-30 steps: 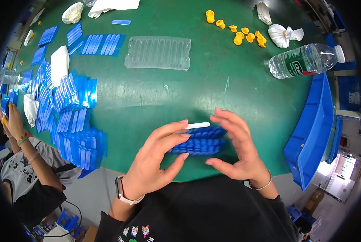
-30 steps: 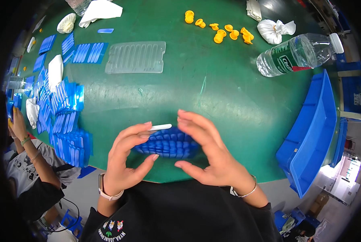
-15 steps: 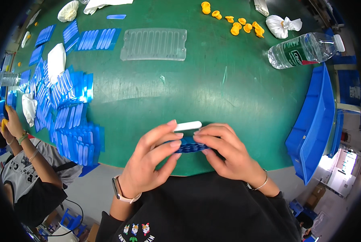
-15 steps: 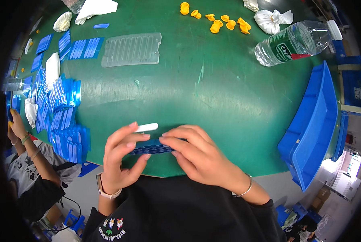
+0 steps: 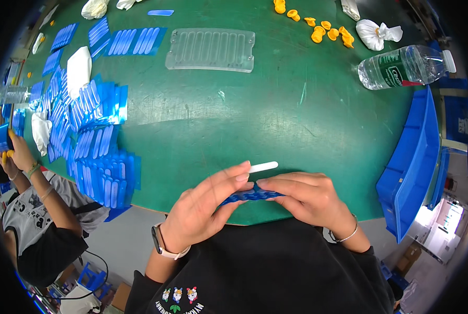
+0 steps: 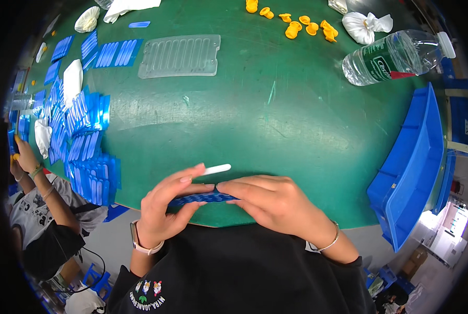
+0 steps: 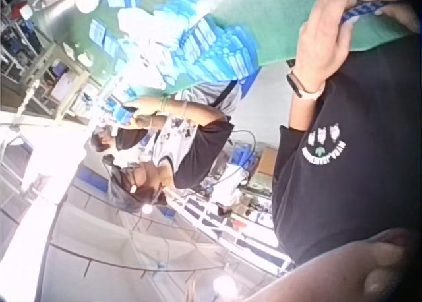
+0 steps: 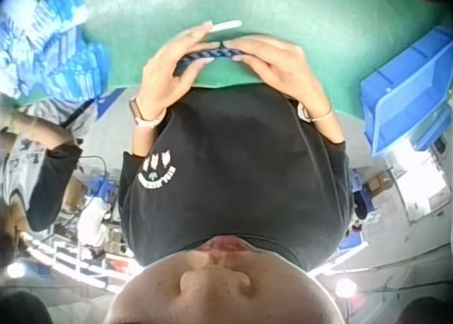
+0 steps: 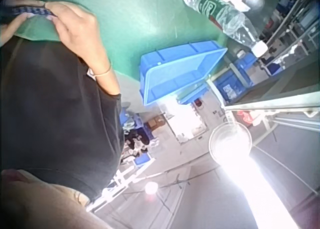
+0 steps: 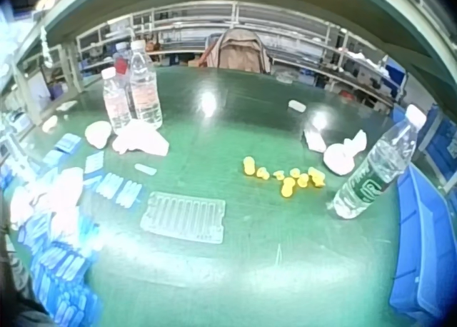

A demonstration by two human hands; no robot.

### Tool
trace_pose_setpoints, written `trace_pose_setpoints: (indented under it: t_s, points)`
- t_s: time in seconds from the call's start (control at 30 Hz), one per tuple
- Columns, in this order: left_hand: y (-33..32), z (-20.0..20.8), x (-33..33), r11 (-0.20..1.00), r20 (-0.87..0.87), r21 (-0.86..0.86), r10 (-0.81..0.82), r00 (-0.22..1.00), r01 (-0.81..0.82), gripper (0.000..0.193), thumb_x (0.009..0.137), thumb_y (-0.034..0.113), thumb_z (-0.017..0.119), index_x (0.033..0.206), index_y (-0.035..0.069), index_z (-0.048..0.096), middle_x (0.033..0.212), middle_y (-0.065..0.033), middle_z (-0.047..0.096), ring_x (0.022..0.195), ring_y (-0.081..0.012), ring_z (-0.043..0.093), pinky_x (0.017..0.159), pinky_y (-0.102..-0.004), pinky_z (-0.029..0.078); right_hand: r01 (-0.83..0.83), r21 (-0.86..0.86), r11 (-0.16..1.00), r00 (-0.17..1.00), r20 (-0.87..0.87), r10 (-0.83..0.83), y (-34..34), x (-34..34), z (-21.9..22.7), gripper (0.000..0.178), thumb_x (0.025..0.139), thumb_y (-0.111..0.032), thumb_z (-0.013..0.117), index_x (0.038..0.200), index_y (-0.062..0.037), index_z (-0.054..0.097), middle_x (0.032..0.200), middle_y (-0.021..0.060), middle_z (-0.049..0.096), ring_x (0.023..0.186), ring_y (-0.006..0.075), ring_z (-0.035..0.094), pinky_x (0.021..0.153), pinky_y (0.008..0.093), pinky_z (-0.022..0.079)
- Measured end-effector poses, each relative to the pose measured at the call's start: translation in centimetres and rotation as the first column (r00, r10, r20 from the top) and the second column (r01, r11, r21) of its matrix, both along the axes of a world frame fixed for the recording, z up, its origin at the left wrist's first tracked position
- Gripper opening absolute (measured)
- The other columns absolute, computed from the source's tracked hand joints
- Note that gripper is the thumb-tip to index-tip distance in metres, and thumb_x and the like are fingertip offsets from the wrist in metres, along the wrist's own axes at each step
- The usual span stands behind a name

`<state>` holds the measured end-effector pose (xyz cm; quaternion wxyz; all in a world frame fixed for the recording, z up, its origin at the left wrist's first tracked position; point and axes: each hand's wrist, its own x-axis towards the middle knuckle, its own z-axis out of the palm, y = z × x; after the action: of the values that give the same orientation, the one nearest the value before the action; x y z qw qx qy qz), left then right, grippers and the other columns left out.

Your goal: The person applies and aligns strips onto backing sheets by hand and stacks the sheets on the workbench.

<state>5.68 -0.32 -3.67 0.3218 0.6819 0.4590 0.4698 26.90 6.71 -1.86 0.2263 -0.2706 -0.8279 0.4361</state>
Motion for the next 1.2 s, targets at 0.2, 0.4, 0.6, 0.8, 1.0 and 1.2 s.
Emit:
trace_pose_setpoints:
  t_s: [0.2, 0.4, 0.6, 0.8, 1.0, 1.2]
  points:
    - [-0.6, 0.2, -0.2, 0.999, -0.126, 0.038, -0.020, 0.992, 0.025, 0.069, 0.074, -0.006, 0.068, 0.133, 0.001, 0.033, 0.114, -0.0210, 0.061, 0.082, -0.0269, 0.069, 0.072, -0.0281, 0.054, 0.034, 0.008, 0.999, 0.999, 0.035, -0.034, 0.1, -0.4, 0.3, 0.029, 0.072, 0.001, 0.068, 0.100, -0.0027, 0.064, 0.084, 0.0123, 0.066, 0.071, 0.0254, 0.065, 0.062, 0.0306, 0.054]
    - [-0.1, 3.6, -0.9, 0.880, 0.456, -0.474, 0.282, 0.844, -0.038, 0.093, 0.075, -0.011, 0.064, 0.146, 0.003, 0.005, 0.113, -0.0264, 0.059, 0.086, -0.0203, 0.066, 0.071, -0.0253, 0.053, 0.061, -0.741, 0.669, 0.998, 0.067, -0.016, 1.8, -2.6, 2.9, 0.021, 0.083, -0.006, 0.066, 0.102, 0.0004, 0.062, 0.086, 0.0068, 0.066, 0.073, 0.0095, 0.061, 0.066, 0.0244, 0.050]
    - [-1.1, 6.7, -4.7, 0.863, 0.534, -0.445, 0.469, 0.703, -0.238, 0.089, 0.078, -0.012, 0.061, 0.146, 0.004, 0.006, 0.126, -0.0323, 0.046, 0.094, -0.0179, 0.062, 0.077, -0.0263, 0.052, -0.152, -0.847, 0.510, 0.988, -0.138, 0.065, 4.0, -8.2, 5.8, 0.028, 0.088, -0.006, 0.060, 0.114, 0.0040, 0.055, 0.092, 0.0070, 0.065, 0.082, 0.0092, 0.061, 0.071, 0.0224, 0.051]
    - [-4.6, 8.0, -8.8, 0.818, 0.456, -0.333, 0.575, 0.679, -0.470, 0.084, 0.078, -0.010, 0.063, 0.144, -0.001, 0.012, 0.128, -0.0257, 0.048, 0.120, -0.0208, 0.046, 0.091, -0.0302, 0.044, -0.193, -0.751, 0.631, 0.950, 0.017, 0.311, 4.3, -14.8, 8.0, 0.025, 0.087, -0.002, 0.059, 0.111, 0.0033, 0.055, 0.091, 0.0068, 0.065, 0.078, 0.0070, 0.061, 0.067, 0.0197, 0.050]
    - [-8.0, 9.0, -13.2, 0.840, 0.491, -0.301, 0.543, 0.682, -0.452, 0.083, 0.078, -0.008, 0.065, 0.143, -0.001, 0.014, 0.132, -0.0230, 0.047, 0.124, -0.0215, 0.042, 0.101, -0.0324, 0.035, -0.415, -0.703, 0.578, 0.734, 0.116, 0.669, 4.6, -21.8, 10.4, 0.031, 0.083, -0.008, 0.066, 0.111, 0.0040, 0.058, 0.095, 0.0068, 0.066, 0.080, 0.0083, 0.061, 0.070, 0.0212, 0.050]
    - [-9.7, 9.9, -16.6, 0.775, 0.528, -0.332, 0.625, 0.575, -0.538, 0.083, 0.078, -0.009, 0.065, 0.144, 0.000, 0.016, 0.133, -0.0217, 0.045, 0.127, -0.0214, 0.039, 0.101, -0.0323, 0.034, -0.595, -0.679, 0.431, 0.463, 0.149, 0.874, 5.6, -28.2, 10.6, 0.053, 0.083, -0.023, 0.066, 0.123, 0.0059, 0.049, 0.109, 0.0143, 0.062, 0.090, 0.0155, 0.061, 0.079, 0.0272, 0.048]
